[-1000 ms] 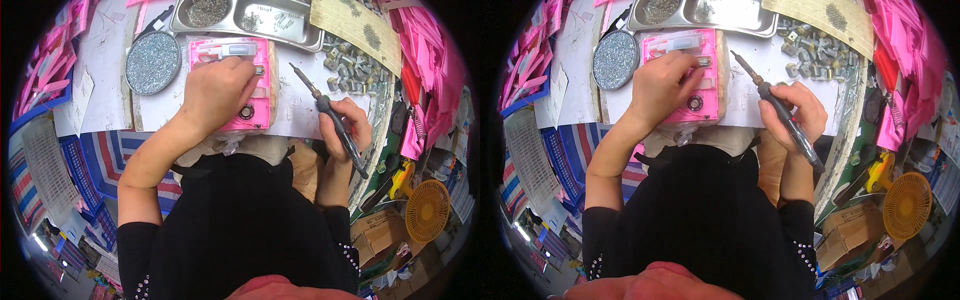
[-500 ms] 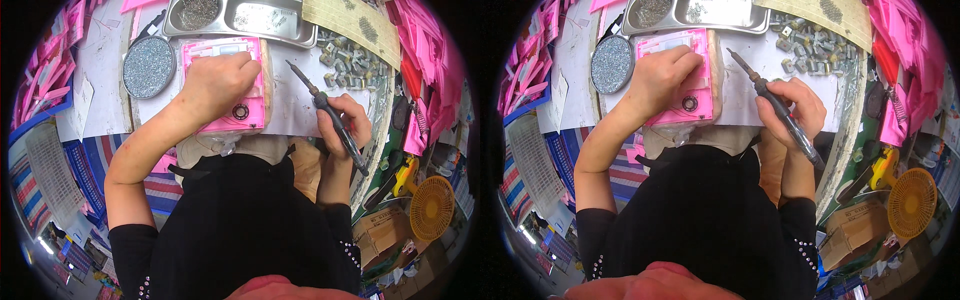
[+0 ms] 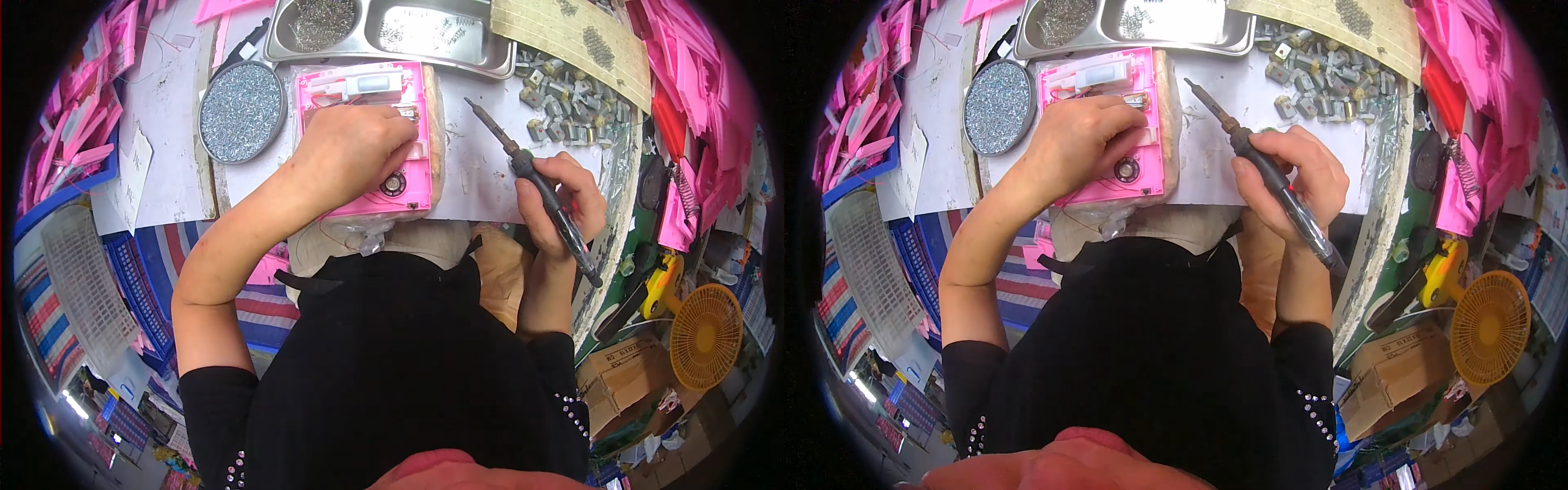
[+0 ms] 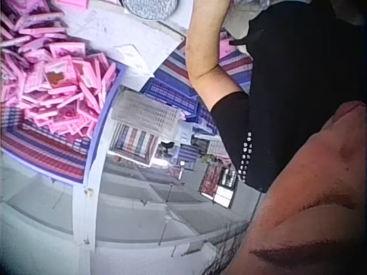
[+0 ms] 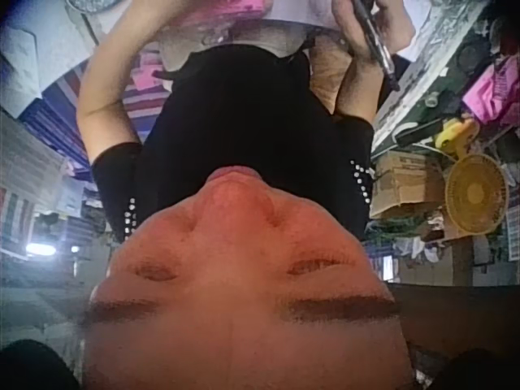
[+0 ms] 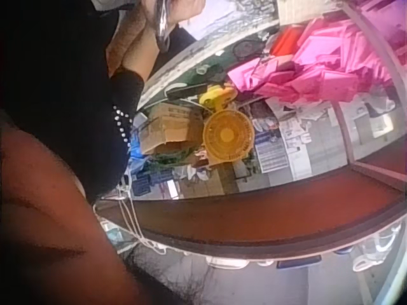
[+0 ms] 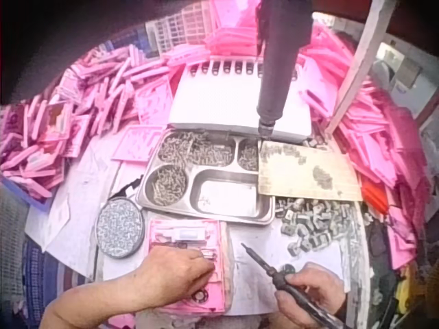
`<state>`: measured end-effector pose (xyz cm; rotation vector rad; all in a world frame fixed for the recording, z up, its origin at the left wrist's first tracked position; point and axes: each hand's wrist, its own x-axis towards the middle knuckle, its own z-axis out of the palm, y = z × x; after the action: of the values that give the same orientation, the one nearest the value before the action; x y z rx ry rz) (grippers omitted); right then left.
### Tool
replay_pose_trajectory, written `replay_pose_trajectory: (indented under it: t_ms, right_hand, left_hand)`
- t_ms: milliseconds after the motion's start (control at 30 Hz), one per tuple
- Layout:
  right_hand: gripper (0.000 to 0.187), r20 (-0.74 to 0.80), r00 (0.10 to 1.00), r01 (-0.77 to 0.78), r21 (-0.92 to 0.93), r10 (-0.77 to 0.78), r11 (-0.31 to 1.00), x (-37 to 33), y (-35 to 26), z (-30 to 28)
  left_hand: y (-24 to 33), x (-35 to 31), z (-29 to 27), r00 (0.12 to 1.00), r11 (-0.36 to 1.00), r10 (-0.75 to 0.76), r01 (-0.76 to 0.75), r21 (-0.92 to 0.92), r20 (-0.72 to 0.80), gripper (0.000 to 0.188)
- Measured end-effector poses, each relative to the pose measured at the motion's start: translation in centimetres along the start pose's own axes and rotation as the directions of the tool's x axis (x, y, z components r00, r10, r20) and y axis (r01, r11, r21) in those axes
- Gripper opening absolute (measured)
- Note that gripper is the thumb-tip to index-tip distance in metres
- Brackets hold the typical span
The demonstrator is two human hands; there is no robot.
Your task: Assemble a pink plastic electronic toy by installing electronic components, soldering wires, and securing the casing with screws.
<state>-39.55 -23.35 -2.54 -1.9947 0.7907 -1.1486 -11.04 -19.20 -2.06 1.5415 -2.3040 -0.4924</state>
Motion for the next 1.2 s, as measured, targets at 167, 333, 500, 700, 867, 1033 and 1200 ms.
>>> replay_pose_trajectory:
  t_ms: [167, 333, 500, 700, 867, 1033, 1200]
  right_hand:
    - [0.03, -0.008, 1.0, -0.027, 0.024, 0.027, 0.999, -0.3, -0.1, -0.3]
    - [0.031, 0.017, 1.0, 0.002, -0.005, -0.002, 1.0, 0.1, -0.4, 0.5]
    - [0.031, 0.055, 0.998, 0.008, 0.064, -0.011, 0.998, 0.4, -0.6, 1.0]
    - [0.032, 0.037, 0.998, -0.054, 0.126, 0.05, 0.991, -0.1, -0.7, 0.7]
    - [0.031, 0.062, 0.996, -0.076, 0.149, 0.067, 0.986, 0.2, -1.3, 0.7]
    - [0.027, 0.136, 0.984, -0.148, 0.277, 0.113, 0.95, 0.0, -0.9, 0.7]
    - [0.021, 0.238, 0.96, -0.214, 0.272, 0.15, 0.938, 0.8, -1.3, 1.5]
  left_hand:
    - [0.0, -1.0, -0.4, 0.979, 0.962, -0.071, 0.016, -0.272, -0.192, 0.009]
    - [-1.0, -2.0, -0.5, 0.973, 0.877, -0.146, 0.043, -0.478, -0.179, 0.011]
    - [-1.1, -2.1, -0.4, 0.986, 0.862, -0.125, 0.053, -0.504, -0.108, 0.011]
    - [-1.2, -2.0, -0.9, 0.996, 0.894, -0.076, 0.044, -0.445, -0.055, 0.011]
    - [-1.8, -1.9, -0.1, 0.989, 0.894, 0.028, -0.09, -0.439, -0.144, 0.012]
    - [-1.8, -2.2, -0.5, 0.995, 0.93, 0.084, -0.098, -0.355, -0.055, 0.012]
    - [-1.4, -2.3, -1.1, 0.992, 0.962, 0.124, -0.12, -0.245, 0.001, 0.013]
